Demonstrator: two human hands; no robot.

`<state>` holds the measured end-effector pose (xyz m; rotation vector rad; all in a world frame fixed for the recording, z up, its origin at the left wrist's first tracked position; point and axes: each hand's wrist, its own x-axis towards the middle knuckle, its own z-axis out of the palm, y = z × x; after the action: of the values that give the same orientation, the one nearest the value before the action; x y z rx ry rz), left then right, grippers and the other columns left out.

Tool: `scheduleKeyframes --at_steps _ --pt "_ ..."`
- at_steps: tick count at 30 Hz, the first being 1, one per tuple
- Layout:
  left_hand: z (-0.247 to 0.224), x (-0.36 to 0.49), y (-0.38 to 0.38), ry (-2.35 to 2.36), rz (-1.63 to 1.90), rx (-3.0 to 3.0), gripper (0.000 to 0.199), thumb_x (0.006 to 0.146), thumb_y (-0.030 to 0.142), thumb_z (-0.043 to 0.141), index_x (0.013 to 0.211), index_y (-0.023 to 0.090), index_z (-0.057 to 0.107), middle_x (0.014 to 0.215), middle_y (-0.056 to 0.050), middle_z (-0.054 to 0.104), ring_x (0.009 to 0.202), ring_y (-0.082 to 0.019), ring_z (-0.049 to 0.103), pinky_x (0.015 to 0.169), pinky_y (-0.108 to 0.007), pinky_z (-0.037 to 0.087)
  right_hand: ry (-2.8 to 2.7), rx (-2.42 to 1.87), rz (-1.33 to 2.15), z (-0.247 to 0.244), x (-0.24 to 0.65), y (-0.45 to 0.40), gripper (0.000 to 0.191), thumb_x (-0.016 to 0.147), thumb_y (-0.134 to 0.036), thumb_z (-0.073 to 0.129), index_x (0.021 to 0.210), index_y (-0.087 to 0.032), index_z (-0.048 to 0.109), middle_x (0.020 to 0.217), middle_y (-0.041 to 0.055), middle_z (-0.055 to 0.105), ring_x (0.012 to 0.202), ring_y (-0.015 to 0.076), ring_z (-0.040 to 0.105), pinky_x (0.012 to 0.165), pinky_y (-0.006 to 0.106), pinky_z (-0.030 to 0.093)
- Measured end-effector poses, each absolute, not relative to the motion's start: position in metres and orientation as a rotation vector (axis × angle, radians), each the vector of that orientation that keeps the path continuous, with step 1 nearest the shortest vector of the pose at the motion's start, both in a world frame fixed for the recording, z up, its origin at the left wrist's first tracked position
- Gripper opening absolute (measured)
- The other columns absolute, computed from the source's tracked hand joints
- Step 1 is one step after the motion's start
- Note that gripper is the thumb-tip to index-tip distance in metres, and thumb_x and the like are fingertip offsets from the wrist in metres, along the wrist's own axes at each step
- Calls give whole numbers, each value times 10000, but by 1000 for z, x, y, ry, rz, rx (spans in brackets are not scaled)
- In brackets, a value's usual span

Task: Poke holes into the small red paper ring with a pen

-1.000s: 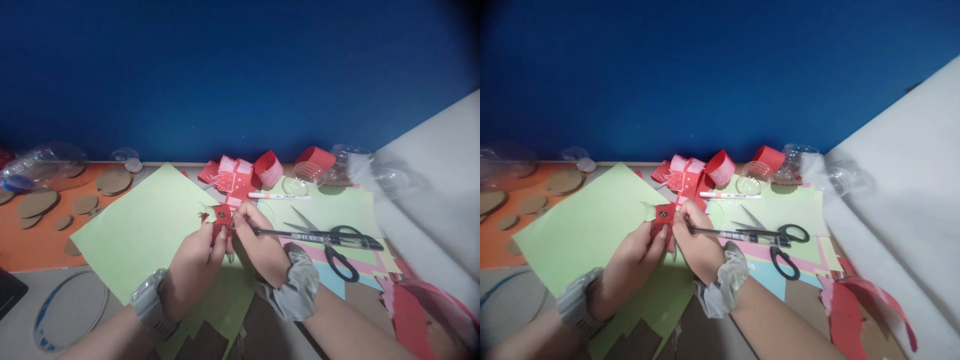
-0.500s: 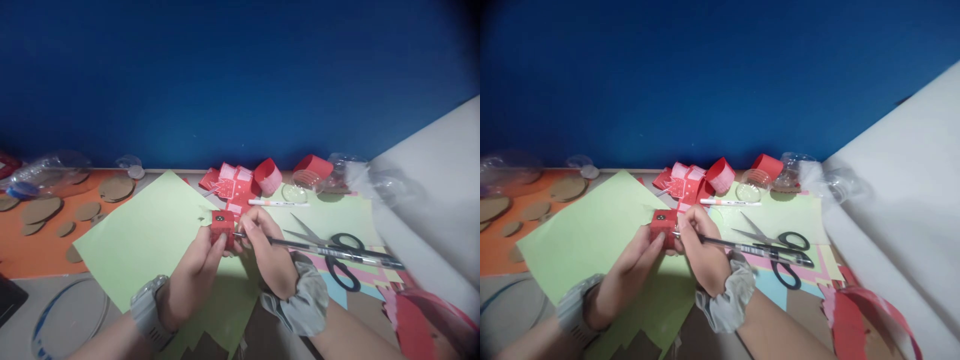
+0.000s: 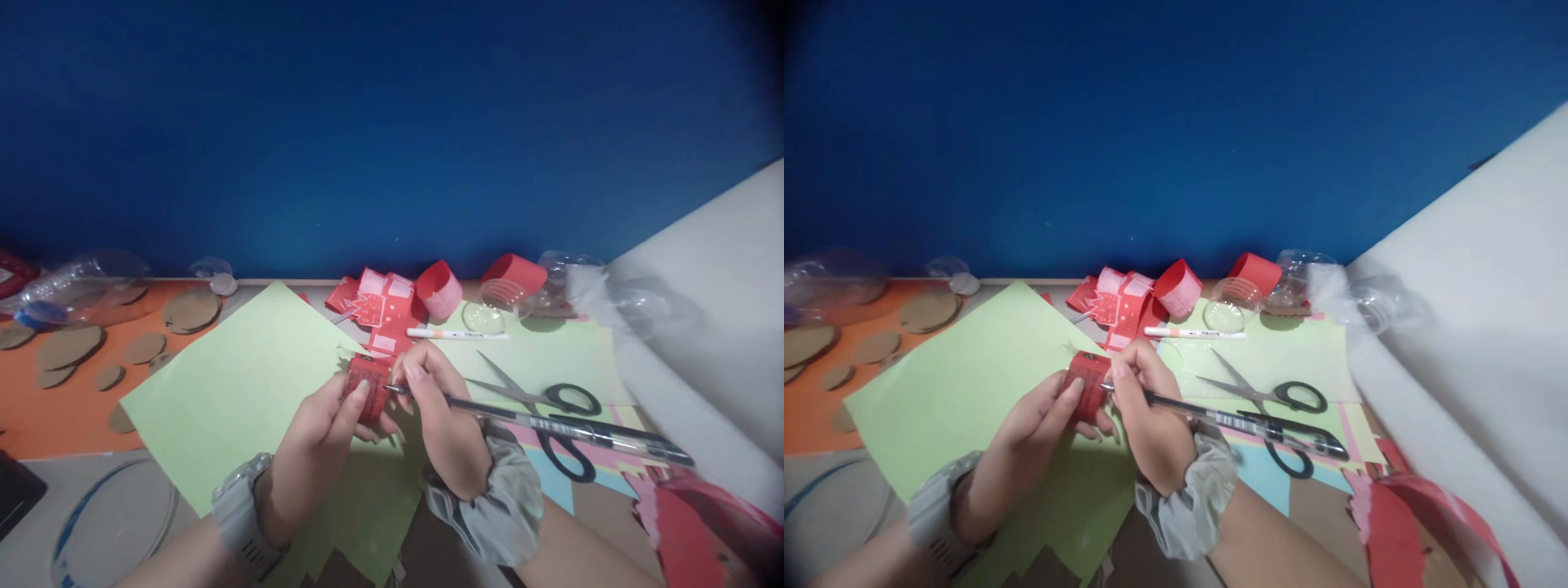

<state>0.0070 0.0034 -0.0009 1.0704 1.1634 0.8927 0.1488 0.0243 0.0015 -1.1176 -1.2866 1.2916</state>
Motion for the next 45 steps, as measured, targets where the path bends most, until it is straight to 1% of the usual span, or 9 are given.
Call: scheduleKeyframes --at_steps 4,10,13,19,24,30,36,42,45 --pt "3 6 2 1146 905 1091 300 993 352 410 771 185 522 705 28 615 674 -97 594 683 -199 492 -1296 -1107 1308 2 150 24 306 976 -384 431 730 -203 458 629 -33 428 545 101 418 517 225 359" --pt "1 5 1 1190 843 1188 280 1003 351 398 802 192 512 684 45 568 648 -88 529 679 -207 426 -1260 -1131 1328 4 147 26 333 982 -373 413 705 -194 460 613 -34 419 528 96 422 503 221 368" --pt "0 5 1 1216 816 1235 301 1011 356 375 803 193 520 662 46 547 633 -90 500 666 -219 399 -1256 -1114 1350 3 147 28 330 984 -343 409 695 -188 453 634 -34 440 537 87 459 508 206 387" --pt "1 5 1 1212 783 1243 336 1016 384 347 810 192 531 648 44 536 614 -95 479 650 -233 388 -1268 -1109 1411 1 149 29 324 989 -321 404 699 -185 454 643 -41 479 558 76 510 552 194 410" --pt "0 5 1 1209 774 1252 335 1015 398 344 809 197 516 650 49 536 610 -94 478 637 -234 390 -1275 -1095 1429 1 149 29 321 991 -318 395 702 -188 444 637 -43 474 560 79 499 552 196 405" --pt "0 3 0 1230 764 1294 362 1016 381 347 739 192 484 639 51 535 607 -91 489 649 -240 393 -1391 -1144 1325 1 149 30 318 981 -298 410 687 -182 449 655 -31 442 614 91 437 568 192 380" --pt "0 3 -1 1216 774 1295 343 1016 383 349 778 194 509 644 51 530 606 -91 478 644 -235 386 -1277 -1110 1446 1 148 28 311 979 -344 389 708 -194 427 693 -25 453 610 108 474 574 224 441" --pt "2 3 1 1218 785 1304 351 1017 368 350 746 194 487 645 50 521 612 -93 475 653 -234 381 -1456 -1162 1286 2 151 29 320 970 -304 419 672 -187 414 643 -33 391 596 101 384 548 215 348" --pt "2 3 2 1202 796 1291 340 1018 354 354 747 194 484 646 50 522 615 -93 479 657 -233 381 -1396 -1135 1350 2 150 29 315 975 -319 407 687 -191 409 651 -35 398 588 100 425 557 223 386"
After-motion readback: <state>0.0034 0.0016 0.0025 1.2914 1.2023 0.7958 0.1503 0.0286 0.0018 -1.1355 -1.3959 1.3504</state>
